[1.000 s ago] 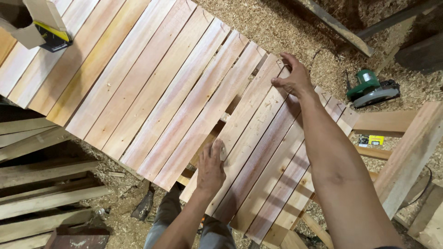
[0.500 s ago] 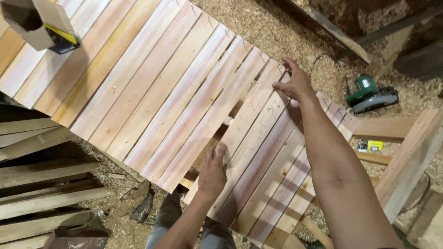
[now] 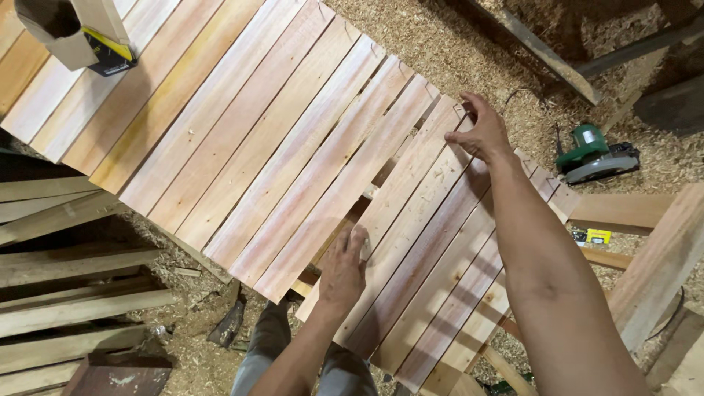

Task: The person arranges wooden slats onto a bench frame, aligning them side by side. They use a hammer to tap the slats into place and adjust their positions to ensure a tight fit.

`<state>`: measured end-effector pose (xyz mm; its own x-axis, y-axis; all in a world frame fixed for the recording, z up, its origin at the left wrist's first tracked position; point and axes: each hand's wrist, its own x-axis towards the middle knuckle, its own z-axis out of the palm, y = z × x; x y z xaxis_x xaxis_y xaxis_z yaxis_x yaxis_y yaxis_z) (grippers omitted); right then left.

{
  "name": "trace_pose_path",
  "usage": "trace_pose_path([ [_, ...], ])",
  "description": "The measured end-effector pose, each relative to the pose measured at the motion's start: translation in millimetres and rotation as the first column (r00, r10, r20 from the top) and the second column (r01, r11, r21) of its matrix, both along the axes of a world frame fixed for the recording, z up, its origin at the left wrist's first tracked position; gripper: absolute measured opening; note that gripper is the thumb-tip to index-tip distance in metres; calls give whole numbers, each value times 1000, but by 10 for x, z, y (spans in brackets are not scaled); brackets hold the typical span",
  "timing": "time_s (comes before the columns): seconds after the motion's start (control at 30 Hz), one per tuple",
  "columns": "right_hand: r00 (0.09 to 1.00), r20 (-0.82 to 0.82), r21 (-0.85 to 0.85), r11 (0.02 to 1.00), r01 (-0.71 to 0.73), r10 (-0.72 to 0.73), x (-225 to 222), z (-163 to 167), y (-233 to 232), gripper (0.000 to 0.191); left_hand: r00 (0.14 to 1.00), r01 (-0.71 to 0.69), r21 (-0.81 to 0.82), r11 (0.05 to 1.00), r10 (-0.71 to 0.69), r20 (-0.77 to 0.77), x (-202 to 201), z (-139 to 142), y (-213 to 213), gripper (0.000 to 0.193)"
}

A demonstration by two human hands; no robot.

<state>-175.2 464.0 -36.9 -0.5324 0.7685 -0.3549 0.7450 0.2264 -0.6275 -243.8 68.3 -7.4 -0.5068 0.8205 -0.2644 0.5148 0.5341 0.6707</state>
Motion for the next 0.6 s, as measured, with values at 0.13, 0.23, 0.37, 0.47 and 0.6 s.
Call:
trace_pose_path([
  [0.13, 999, -43, -12, 1000, -5, 4, 22, -58, 36, 104, 1000, 1, -15, 1000, -1, -5, 16, 1, 10, 66],
  [0.23, 1000, -21, 2, 1000, 9, -9, -6, -34, 24, 106, 996, 36, -80, 996, -42, -75, 11, -30, 11, 69],
  [0.37, 995, -75, 181, 982, -47, 62, -201, 33, -24, 99, 956, -75, -101, 992, 42, -291, -159, -53, -45, 60],
  [0.47, 997, 31, 230, 970, -81, 76, -448, 67, -57, 91, 896, -135, -149, 980, 57, -440, -393, -23, -176, 71],
  [0.6, 990, 74, 188, 973, -132, 120, -678, 88, -103, 97, 924, -123, -148, 981, 59, -378, -523, 15, -267, 80],
])
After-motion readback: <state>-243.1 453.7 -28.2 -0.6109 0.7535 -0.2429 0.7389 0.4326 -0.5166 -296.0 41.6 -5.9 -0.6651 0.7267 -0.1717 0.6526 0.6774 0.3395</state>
